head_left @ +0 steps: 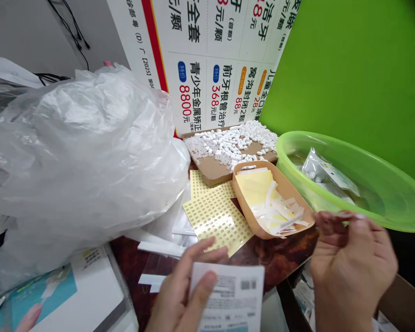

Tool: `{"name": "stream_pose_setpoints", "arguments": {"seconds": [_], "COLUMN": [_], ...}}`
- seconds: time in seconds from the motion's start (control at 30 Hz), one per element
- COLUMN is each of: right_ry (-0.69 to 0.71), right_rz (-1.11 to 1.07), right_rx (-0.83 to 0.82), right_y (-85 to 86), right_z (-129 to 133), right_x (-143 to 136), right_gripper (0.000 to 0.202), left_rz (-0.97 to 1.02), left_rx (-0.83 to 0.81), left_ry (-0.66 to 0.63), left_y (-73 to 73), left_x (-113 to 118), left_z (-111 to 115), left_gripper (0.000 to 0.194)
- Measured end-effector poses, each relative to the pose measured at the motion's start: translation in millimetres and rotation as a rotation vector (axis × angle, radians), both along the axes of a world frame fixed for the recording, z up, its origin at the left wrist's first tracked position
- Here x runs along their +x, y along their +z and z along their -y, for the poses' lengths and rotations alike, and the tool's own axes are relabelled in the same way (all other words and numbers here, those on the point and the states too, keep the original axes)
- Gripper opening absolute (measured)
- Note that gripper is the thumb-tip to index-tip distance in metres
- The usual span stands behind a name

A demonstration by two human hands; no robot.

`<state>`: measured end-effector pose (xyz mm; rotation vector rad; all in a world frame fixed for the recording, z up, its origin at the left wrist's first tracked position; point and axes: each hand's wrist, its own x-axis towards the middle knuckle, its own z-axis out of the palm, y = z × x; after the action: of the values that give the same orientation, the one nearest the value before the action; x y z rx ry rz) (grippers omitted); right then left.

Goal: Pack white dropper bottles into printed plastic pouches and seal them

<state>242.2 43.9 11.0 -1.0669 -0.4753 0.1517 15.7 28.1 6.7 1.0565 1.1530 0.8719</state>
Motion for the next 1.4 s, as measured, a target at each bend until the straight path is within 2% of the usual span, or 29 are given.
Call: {"name": "stream_pose_setpoints", "arguments": {"seconds": [0.03,0.07,0.17,0.23,0.27,0.37,0.4,0.5,0.63,0.7,0.77,0.8,0.9,0.93,0.97,1.0,1.1,1.27,1.4], "right_ry": [-0.074,-0.099,0.060,0.106,0.056,-0.193,-0.227,-0.183,-0.195,0.004,0.272,0.451,1.170,1.359,1.482,1.535,1.491,1.467,1.514], "right_rz": [0.052,0.183,0.857,1.178,1.242,1.235,1.233,1.231,1.102,1.048,0.795,0.627,0.103,-0.025,-0.114,-0.173,-0.226,-0.276,-0.423], "right_rx": [-0.007,-0.082,-0.536,-0.737,-0.770,-0.821,-0.856,-0.899,-0.589,-0.472,-0.388,-0.377,-0.453,-0.485,-0.506,-0.513,-0.476,-0.530,-0.550], "right_y": [3.3,4.7,-3.1,-13.3,-17.8,-24.5,-24.3,-20.8,-22.7,-28.8,-34.2,-35.2,-29.8,-26.5,-23.6,-21.5,-23.0,-36.8,-36.0], "right_z": [-5,-8,-11,-7,-4,7,10,19,28,32,36,37,34,32,28,25,16,14,12], "right_x": [8,15,33,38,39,37,35,25,-14,-40,-62,-68,-71,-69,-66,-63,-60,-57,-51], "right_gripper": [0.005,0.007,0.022,0.030,0.034,0.040,0.040,0.040,0.035,0.053,0.074,0.077,0.058,0.050,0.046,0.045,0.048,0.029,0.038], "left_rz": [0.057,0.104,0.167,0.184,0.196,0.232,0.237,0.248,0.318,0.351,0.362,0.367,0.403,0.414,0.414,0.402,0.331,0.309,0.293], "left_rx": [-0.069,-0.121,-0.170,-0.189,-0.204,-0.242,-0.246,-0.240,-0.249,-0.253,-0.243,-0.237,-0.240,-0.248,-0.254,-0.252,-0.231,-0.274,-0.257], "left_ry": [0.078,0.160,0.330,0.358,0.351,0.349,0.358,0.359,0.301,0.240,0.186,0.169,0.092,0.064,0.044,0.030,0.012,-0.036,-0.028], "left_y": [-0.8,-2.0,-6.2,-8.0,-8.2,-5.7,-4.5,-2.5,-4.5,-5.3,-4.7,-4.1,-1.7,-1.0,-0.6,-0.3,-0.6,-8.6,-15.8], "left_x": [-4,-8,-13,-12,-11,-7,-6,-4,-4,-5,-6,-6,-7,-8,-9,-10,-11,-6,-1], "left_z": [-1,-2,-6,-8,-9,-10,-10,-9,-6,-4,-3,-3,-3,-3,-4,-4,-4,-3,-8], "left_gripper": [0.044,0.050,0.062,0.061,0.060,0.059,0.059,0.059,0.055,0.046,0.037,0.035,0.032,0.032,0.031,0.031,0.030,0.032,0.034]}}
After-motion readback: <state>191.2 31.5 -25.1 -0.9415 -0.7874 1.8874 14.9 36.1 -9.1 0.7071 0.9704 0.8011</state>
